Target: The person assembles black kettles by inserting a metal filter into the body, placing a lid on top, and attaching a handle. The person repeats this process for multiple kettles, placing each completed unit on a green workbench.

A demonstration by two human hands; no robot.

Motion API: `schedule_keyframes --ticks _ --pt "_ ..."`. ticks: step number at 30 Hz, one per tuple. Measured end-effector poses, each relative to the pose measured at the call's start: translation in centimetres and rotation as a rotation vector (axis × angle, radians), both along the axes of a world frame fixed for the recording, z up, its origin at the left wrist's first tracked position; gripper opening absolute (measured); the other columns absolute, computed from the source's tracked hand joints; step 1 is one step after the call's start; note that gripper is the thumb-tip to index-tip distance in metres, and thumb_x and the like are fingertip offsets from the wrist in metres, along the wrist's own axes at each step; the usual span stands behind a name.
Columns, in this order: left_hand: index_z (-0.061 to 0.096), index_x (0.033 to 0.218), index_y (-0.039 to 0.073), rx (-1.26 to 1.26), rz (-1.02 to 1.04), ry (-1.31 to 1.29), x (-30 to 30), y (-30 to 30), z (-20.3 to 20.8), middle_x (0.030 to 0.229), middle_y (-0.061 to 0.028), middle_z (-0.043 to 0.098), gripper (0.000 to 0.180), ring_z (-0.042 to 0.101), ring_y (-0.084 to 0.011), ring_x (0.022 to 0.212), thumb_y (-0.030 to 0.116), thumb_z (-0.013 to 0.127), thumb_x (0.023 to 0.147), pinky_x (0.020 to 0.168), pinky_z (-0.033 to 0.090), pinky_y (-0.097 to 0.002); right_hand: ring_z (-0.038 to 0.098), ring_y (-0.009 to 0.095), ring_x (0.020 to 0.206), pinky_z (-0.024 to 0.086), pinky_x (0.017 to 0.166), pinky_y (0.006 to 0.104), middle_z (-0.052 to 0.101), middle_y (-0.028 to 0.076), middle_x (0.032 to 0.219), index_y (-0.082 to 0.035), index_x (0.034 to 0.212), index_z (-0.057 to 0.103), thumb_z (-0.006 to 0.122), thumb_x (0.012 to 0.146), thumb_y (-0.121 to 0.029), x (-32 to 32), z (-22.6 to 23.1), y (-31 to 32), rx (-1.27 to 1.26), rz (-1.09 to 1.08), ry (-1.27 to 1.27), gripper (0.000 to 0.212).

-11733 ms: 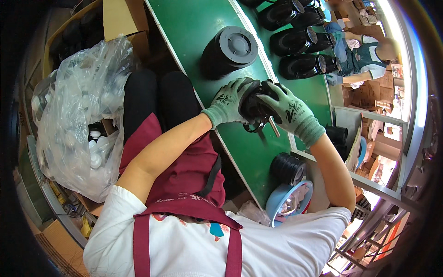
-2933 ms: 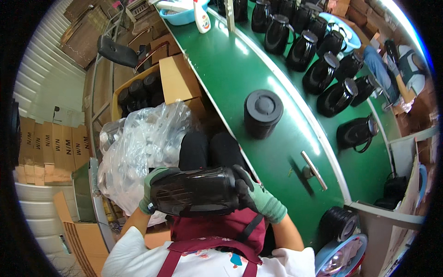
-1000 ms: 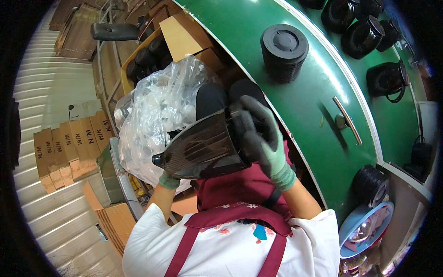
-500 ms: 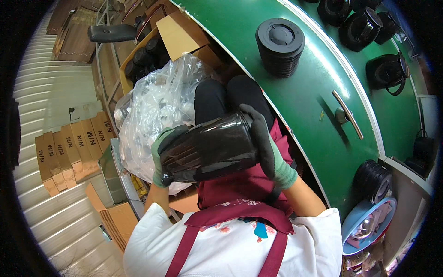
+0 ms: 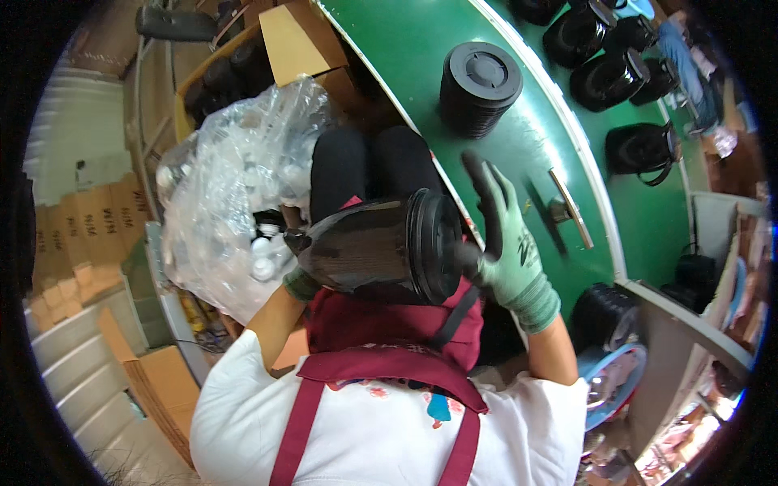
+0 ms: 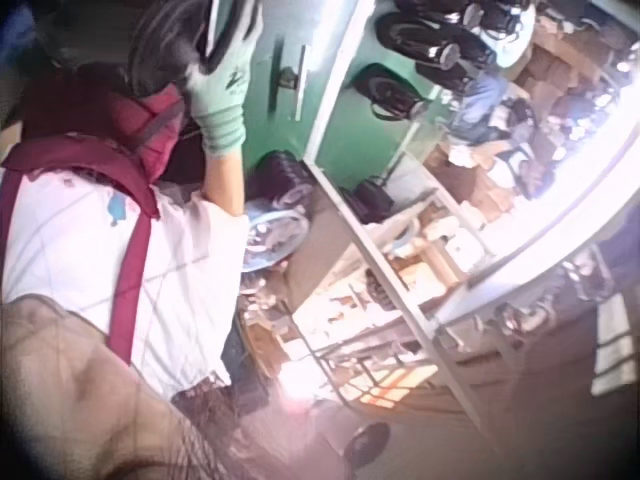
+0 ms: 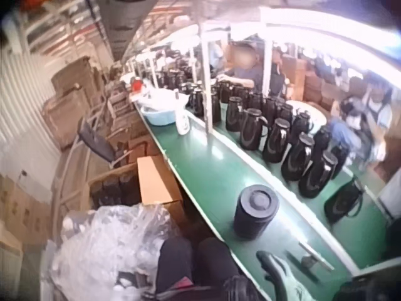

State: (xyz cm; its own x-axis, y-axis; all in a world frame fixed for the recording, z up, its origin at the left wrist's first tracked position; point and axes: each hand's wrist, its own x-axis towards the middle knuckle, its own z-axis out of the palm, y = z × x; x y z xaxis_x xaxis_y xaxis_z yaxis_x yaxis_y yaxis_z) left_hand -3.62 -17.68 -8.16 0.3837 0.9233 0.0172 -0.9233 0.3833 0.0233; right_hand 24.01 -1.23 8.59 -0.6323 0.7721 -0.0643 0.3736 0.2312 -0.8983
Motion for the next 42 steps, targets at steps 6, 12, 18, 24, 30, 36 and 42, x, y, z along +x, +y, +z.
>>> schedule_keyframes --ticks 6,12,18,24,30,36,42 --pt "0.05 0.149 0.003 0.102 0.219 0.775 3.8 -0.4 -2.0 0.147 -0.0168 0.054 0.056 0.056 -0.0306 0.133 0.027 0.06 0.099 0.109 0.048 -0.0433 0.039 0.029 0.147 0.029 0.123 0.042 0.037 0.018 0.161 -0.002 0.16 0.034 0.055 0.103 -0.049 -2.1 -2.9 -3.8 -0.283 -0.211 0.209 0.077" --pt "0.071 0.123 0.002 0.31 0.547 1.334 -0.2 1.8 1.8 0.113 -0.0098 0.074 0.037 0.072 -0.0223 0.099 0.007 0.072 0.086 0.088 0.057 -0.0347 0.033 0.028 0.151 0.027 0.125 0.0446 0.032 0.015 0.165 -0.008 0.166 0.017 0.03 0.107 -0.064 3.5 -3.2 -5.1 -0.747 -0.191 0.113 0.083" --pt "0.069 0.126 0.003 -0.147 0.287 0.313 4.3 -0.9 -5.5 0.12 -0.009 0.073 0.035 0.072 -0.0231 0.108 0.015 0.071 0.093 0.095 0.058 -0.0382 0.035 0.031 0.152 0.027 0.126 0.046 0.032 0.019 0.166 -0.005 0.164 0.026 0.049 0.105 -0.041 -3.7 -2.4 -7.9 -0.051 -0.27 0.015 0.073" --pt "0.074 0.122 0.007 0.411 0.669 1.556 -3.0 0.4 2.9 0.106 -0.0136 0.072 0.038 0.072 -0.026 0.101 0.014 0.075 0.084 0.087 0.057 -0.0378 0.038 0.034 0.149 0.035 0.122 0.0481 0.033 0.017 0.165 -0.01 0.167 0.015 0.042 0.098 -0.071 -3.1 -0.7 -5.4 -0.63 -0.182 -0.242 0.096" --pt "0.071 0.121 0.003 -0.039 0.445 0.693 1.0 -0.8 -4.8 0.114 -0.011 0.074 0.041 0.073 -0.027 0.101 0.011 0.074 0.081 0.093 0.058 -0.0351 0.037 0.037 0.15 0.031 0.124 0.0514 0.034 0.023 0.164 -0.007 0.165 0.02 0.042 0.094 -0.08 -6.8 -3.1 -8.2 -0.181 -0.252 0.136 0.104" --pt "0.07 0.126 0.004 0.215 0.735 1.626 -3.8 -0.5 3.8 0.118 -0.0116 0.074 0.046 0.073 -0.0259 0.105 0.008 0.073 0.081 0.095 0.057 -0.0343 0.046 0.032 0.144 0.037 0.12 0.0466 0.049 0.018 0.154 -0.006 0.163 0.03 0.037 0.102 -0.066 -8.2 -0.5 -3.7 -0.66 -0.303 -0.092 0.085" --pt "0.069 0.129 0.004 -0.168 0.375 0.553 0.7 -2.1 -6.6 0.119 -0.0093 0.075 0.049 0.072 -0.0213 0.11 0.002 0.073 0.081 0.101 0.055 -0.0344 0.034 0.034 0.152 0.027 0.125 0.048 0.033 0.023 0.165 -0.004 0.163 0.028 0.039 0.096 -0.077 -8.5 -2.1 -6.4 -0.145 -0.158 0.032 0.1"
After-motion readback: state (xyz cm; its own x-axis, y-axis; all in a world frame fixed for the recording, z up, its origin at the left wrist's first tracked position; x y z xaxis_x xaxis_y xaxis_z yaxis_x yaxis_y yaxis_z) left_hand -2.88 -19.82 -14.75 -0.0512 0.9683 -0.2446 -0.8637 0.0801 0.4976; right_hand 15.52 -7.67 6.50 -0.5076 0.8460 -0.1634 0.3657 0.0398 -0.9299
